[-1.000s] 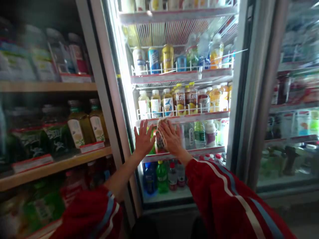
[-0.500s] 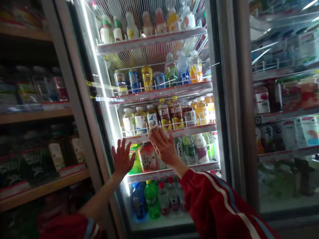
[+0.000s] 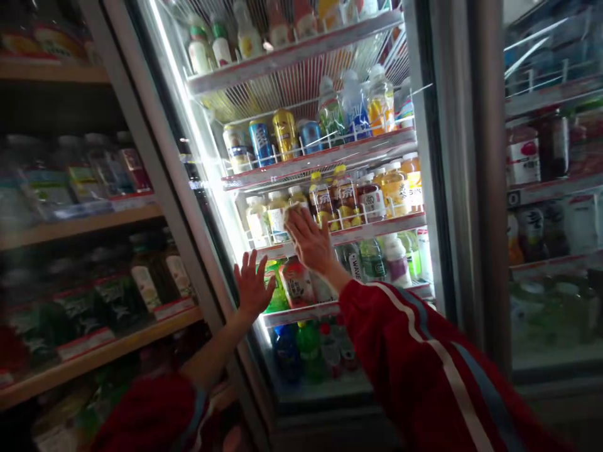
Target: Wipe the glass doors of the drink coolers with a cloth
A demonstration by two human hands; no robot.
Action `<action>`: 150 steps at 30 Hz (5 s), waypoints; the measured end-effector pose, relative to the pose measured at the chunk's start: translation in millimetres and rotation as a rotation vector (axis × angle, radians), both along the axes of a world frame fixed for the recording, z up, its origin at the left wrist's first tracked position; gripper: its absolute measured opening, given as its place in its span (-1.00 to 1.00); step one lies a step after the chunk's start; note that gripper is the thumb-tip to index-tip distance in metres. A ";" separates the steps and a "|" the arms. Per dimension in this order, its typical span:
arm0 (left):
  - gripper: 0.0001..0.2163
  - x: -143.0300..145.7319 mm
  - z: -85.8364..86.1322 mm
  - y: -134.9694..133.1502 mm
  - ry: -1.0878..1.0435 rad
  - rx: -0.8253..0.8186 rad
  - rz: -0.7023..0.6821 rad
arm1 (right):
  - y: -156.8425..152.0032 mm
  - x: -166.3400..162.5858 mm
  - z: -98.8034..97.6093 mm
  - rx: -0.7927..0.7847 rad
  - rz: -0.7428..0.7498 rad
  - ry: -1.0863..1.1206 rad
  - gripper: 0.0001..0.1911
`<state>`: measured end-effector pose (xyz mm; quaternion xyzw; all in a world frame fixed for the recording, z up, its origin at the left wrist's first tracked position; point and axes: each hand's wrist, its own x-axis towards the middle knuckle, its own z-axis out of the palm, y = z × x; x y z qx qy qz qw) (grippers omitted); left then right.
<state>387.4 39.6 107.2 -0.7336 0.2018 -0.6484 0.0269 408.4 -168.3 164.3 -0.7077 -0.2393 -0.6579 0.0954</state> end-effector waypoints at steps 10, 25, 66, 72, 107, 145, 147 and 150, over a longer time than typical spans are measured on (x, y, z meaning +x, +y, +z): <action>-0.54 6.5 14.9 45.5 0.064 -0.006 -0.096 | 71.3 -13.8 -7.3 -0.166 -0.106 0.003 -0.48; -0.48 11.4 76.8 4.0 -0.039 -0.104 0.001 | 52.4 -3.5 36.1 -0.207 -0.019 -0.151 -0.52; -0.56 0.3 75.9 47.5 -0.050 -0.193 -0.097 | 83.9 12.1 78.9 -0.068 -0.008 -0.205 -0.56; -0.53 9.3 93.5 3.3 -0.042 -0.121 -0.078 | 21.0 8.5 51.1 -0.009 -0.033 -0.198 -0.44; -0.48 25.1 80.1 -110.5 -0.049 0.125 -0.055 | -114.8 19.3 13.9 0.224 -0.221 -0.216 -0.47; -0.49 25.7 84.3 -110.7 -0.094 0.096 -0.163 | -172.9 20.6 -3.7 0.451 -0.270 -0.127 -0.51; -0.48 24.8 84.3 -110.7 -0.099 0.102 -0.154 | -172.3 20.3 -4.7 0.363 -0.256 -0.126 -0.53; -0.47 24.2 83.8 -110.2 -0.090 0.104 -0.144 | -186.9 24.1 -3.3 0.448 -0.277 -0.162 -0.52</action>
